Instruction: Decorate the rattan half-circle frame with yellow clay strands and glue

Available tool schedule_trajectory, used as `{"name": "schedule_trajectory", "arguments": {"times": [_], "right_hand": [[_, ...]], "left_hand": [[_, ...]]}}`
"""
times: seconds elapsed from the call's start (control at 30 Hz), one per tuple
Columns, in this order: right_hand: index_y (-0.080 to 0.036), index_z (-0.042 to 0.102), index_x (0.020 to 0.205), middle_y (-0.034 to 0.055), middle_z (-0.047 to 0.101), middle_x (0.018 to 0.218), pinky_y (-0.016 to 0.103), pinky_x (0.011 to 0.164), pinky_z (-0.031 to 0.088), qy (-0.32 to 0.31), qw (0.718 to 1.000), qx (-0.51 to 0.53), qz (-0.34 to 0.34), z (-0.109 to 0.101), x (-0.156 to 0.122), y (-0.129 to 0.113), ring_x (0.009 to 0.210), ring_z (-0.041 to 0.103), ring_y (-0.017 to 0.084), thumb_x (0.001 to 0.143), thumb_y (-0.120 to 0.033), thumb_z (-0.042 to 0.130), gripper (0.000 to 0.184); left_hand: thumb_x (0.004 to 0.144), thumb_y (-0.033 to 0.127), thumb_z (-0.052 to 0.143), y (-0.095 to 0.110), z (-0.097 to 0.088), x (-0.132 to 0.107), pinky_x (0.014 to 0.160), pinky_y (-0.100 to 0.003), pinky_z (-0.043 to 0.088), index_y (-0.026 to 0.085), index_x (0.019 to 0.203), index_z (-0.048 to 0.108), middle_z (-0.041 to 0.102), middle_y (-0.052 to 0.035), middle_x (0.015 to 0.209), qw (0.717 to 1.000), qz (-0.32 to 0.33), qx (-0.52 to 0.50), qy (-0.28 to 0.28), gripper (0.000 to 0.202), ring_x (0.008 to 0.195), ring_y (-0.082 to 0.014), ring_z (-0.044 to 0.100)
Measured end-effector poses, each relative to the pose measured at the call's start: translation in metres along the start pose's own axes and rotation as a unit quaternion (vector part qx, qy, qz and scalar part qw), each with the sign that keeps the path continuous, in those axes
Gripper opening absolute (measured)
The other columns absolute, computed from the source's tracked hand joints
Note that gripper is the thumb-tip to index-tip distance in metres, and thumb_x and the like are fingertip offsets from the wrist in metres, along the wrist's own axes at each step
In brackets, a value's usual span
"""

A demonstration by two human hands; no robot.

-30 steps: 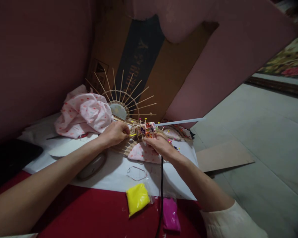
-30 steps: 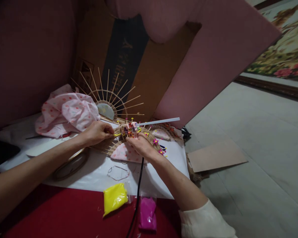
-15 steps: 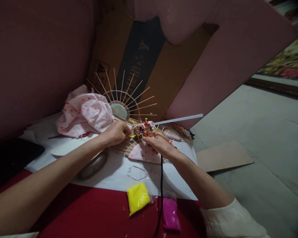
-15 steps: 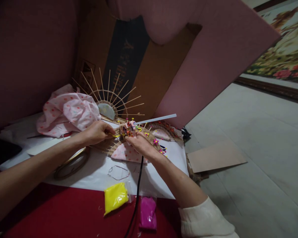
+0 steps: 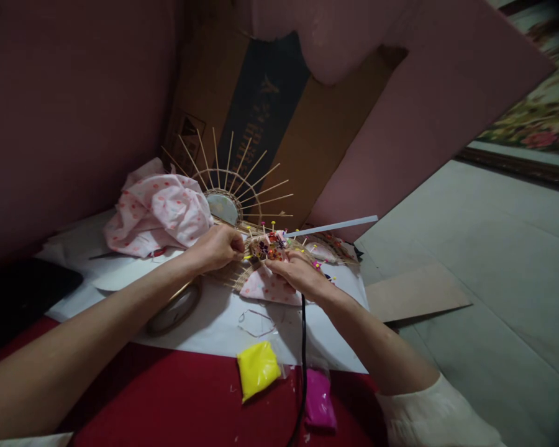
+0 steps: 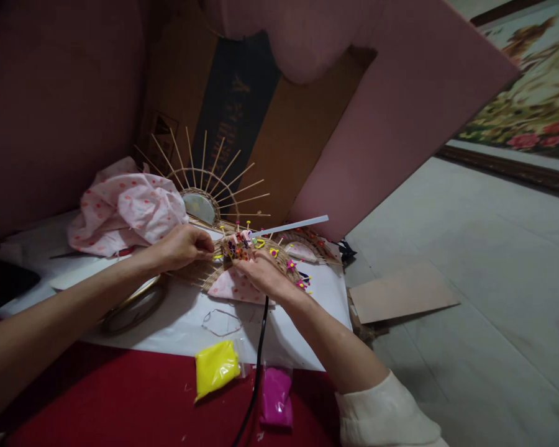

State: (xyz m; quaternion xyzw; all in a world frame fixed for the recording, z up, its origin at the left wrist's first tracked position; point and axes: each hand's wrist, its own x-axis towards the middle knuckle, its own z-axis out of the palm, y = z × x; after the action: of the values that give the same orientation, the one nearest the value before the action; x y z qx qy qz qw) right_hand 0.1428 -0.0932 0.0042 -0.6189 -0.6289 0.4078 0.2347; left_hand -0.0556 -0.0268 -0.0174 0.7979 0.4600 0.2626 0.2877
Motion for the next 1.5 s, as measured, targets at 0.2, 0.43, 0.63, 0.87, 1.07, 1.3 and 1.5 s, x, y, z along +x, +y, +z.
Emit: {"name": "schedule_trajectory", "arguments": {"times": [0.2, 0.43, 0.63, 0.87, 1.07, 1.3, 1.5], "right_hand": [[-0.020, 0.042, 0.061, -0.0073, 0.036, 0.049, 0.021, 0.043, 0.025, -0.005, 1.000, 0.006, -0.008, 0.002, -0.003, -0.002, 0.044, 0.032, 0.006, 0.077, -0.039, 0.055, 0.027], [-0.020, 0.045, 0.063, -0.0060, 0.040, 0.050, 0.021, 0.041, 0.025, 0.002, 1.000, -0.008, 0.025, 0.002, -0.007, 0.000, 0.044, 0.033, 0.007, 0.076, -0.042, 0.058, 0.030], [-0.019, 0.047, 0.063, -0.0049, 0.043, 0.052, 0.020, 0.039, 0.026, -0.008, 0.999, 0.032, 0.032, 0.003, -0.013, -0.002, 0.044, 0.036, 0.007, 0.076, -0.040, 0.058, 0.027], [-0.019, 0.046, 0.063, -0.0055, 0.041, 0.051, 0.020, 0.040, 0.025, 0.004, 0.999, 0.042, 0.029, 0.003, -0.017, -0.001, 0.043, 0.034, 0.006, 0.075, -0.041, 0.061, 0.029], [-0.020, 0.046, 0.062, -0.0057, 0.041, 0.050, 0.021, 0.039, 0.024, 0.011, 0.998, 0.046, 0.039, 0.003, -0.018, -0.002, 0.043, 0.033, 0.007, 0.074, -0.038, 0.060, 0.026], [-0.019, 0.050, 0.064, -0.0040, 0.047, 0.052, 0.021, 0.043, 0.028, 0.013, 0.999, 0.037, 0.027, 0.007, -0.012, -0.001, 0.046, 0.039, 0.008, 0.075, -0.037, 0.061, 0.024], [-0.019, 0.048, 0.061, -0.0037, 0.046, 0.054, 0.021, 0.044, 0.026, 0.028, 0.999, -0.018, 0.008, 0.008, -0.006, -0.002, 0.048, 0.038, 0.008, 0.074, -0.043, 0.061, 0.031]], "left_hand": [[0.063, 0.017, 0.063, 0.003, -0.002, 0.000, 0.057, -0.023, 0.037, 0.015, 0.070, 0.072, 0.067, -0.0014, 0.062, 1.000, -0.006, 0.021, -0.008, 0.012, 0.059, -0.0129, 0.056], [0.062, 0.018, 0.062, 0.004, -0.002, -0.001, 0.056, -0.021, 0.038, 0.016, 0.071, 0.073, 0.069, -0.0006, 0.064, 0.999, -0.011, 0.041, 0.002, 0.014, 0.061, -0.0124, 0.057], [0.063, 0.020, 0.061, 0.002, -0.002, -0.001, 0.057, -0.022, 0.038, 0.016, 0.069, 0.072, 0.070, -0.0018, 0.065, 0.999, 0.003, 0.034, 0.003, 0.013, 0.062, -0.0139, 0.059], [0.062, 0.018, 0.063, 0.003, -0.002, -0.001, 0.058, -0.023, 0.037, 0.016, 0.069, 0.072, 0.070, -0.0024, 0.067, 1.000, 0.004, 0.030, 0.000, 0.012, 0.064, -0.0144, 0.060], [0.063, 0.018, 0.062, 0.002, -0.002, -0.001, 0.057, -0.022, 0.037, 0.016, 0.070, 0.071, 0.070, -0.0024, 0.066, 0.999, 0.003, 0.046, -0.008, 0.012, 0.064, -0.0140, 0.059], [0.063, 0.017, 0.060, 0.002, -0.001, 0.000, 0.056, -0.022, 0.038, 0.017, 0.070, 0.072, 0.070, -0.0017, 0.065, 0.999, 0.000, 0.054, -0.001, 0.015, 0.063, -0.0137, 0.059], [0.063, 0.020, 0.060, 0.000, -0.001, 0.000, 0.058, -0.023, 0.039, 0.017, 0.069, 0.072, 0.071, -0.0021, 0.067, 0.999, 0.006, 0.037, 0.005, 0.014, 0.065, -0.0146, 0.061]]}}
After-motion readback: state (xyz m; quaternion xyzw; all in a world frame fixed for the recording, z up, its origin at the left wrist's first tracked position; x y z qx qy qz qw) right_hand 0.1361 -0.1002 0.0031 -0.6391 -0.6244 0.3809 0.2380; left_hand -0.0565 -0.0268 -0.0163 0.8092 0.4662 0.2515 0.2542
